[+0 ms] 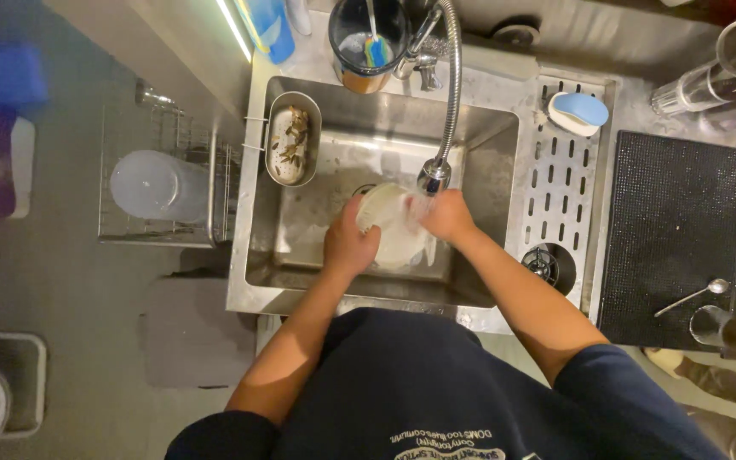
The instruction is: The person rinses a plastic pitcher and a white strainer lid under running water in a stainless steel sink, rubbing and turning them to clean the surfaces. They then fill the pitcher with water from a beverage dispenser, carry it to the counter, and pick up a small strainer over a bowl of food mixture.
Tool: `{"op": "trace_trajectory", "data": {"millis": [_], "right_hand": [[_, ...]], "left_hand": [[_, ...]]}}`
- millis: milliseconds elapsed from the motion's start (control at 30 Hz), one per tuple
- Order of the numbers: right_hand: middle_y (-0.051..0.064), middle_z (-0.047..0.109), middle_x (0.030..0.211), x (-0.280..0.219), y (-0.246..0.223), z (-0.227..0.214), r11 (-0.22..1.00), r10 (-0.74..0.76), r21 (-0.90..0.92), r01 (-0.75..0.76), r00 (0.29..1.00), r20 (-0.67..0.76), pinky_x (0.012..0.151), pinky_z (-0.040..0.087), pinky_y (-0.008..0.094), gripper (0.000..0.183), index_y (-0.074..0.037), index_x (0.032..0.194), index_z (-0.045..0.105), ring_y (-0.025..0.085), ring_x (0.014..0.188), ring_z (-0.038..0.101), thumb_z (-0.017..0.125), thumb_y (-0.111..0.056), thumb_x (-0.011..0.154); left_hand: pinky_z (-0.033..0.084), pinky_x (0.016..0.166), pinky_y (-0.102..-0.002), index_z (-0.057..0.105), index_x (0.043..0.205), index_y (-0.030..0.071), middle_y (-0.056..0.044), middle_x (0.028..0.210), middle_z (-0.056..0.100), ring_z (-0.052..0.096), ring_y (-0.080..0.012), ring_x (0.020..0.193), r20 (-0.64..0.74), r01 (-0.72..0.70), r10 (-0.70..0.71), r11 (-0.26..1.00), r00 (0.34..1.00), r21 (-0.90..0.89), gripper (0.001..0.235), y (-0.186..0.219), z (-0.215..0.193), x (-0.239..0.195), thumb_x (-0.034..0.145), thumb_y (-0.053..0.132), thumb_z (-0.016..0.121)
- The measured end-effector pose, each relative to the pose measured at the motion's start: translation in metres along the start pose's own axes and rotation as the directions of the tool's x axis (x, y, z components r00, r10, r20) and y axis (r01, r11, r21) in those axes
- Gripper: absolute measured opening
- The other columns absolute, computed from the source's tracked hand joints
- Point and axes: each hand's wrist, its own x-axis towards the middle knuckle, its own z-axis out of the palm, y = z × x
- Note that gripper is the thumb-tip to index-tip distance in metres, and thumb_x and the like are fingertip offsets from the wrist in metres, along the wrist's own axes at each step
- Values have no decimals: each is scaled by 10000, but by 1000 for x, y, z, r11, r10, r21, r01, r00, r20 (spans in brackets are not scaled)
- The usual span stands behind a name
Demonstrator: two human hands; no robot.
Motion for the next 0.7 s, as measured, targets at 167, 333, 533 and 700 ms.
{"op": "trace_trajectory", "data": {"millis": [167, 333, 533, 700], "right_hand": [[134, 676, 688, -11, -34, 17, 574, 619, 419, -704, 708, 341, 498, 523, 458, 431, 49, 859, 717, 300, 546, 659, 762, -375, 921], [59, 652, 750, -12, -51, 93, -355, 334, 705, -614, 621, 709, 484, 485, 348, 287, -47, 1010, 704, 179, 529, 580, 728, -321, 928], [78, 709, 760, -15, -34, 93, 21, 461, 804, -594, 719, 520, 537, 488, 349, 290, -39, 941, 736, 187, 592, 629, 819, -304, 859], [116, 751, 786, -16, -28, 32, 769, 420, 583, -262, 895, -152, 648, 578, 386, 273, -46, 931, 747, 253, 701, 739, 837, -210, 732]], "left_hand": [[532, 944, -509, 482, 1421, 35, -263, 1256, 663, 656, -456, 1123, -340, -125, 81, 986, 937, -109, 646, 14, 4, -1, 824, 203, 662], [502, 951, -538, 316, 1510, 7, -310, 1357, 572, 615, -507, 1145, -385, -63, 20, 993, 923, -99, 729, 9, 25, -3, 890, 204, 645], [480, 990, -547, 251, 1551, 6, -335, 1428, 506, 572, -533, 1202, -329, -39, 20, 998, 944, -51, 751, -32, 25, -3, 909, 169, 605], [494, 980, -535, 268, 1572, 75, -277, 1481, 499, 579, -504, 1223, -160, -109, 103, 994, 982, -29, 757, -26, -8, -10, 893, 163, 591]]}}
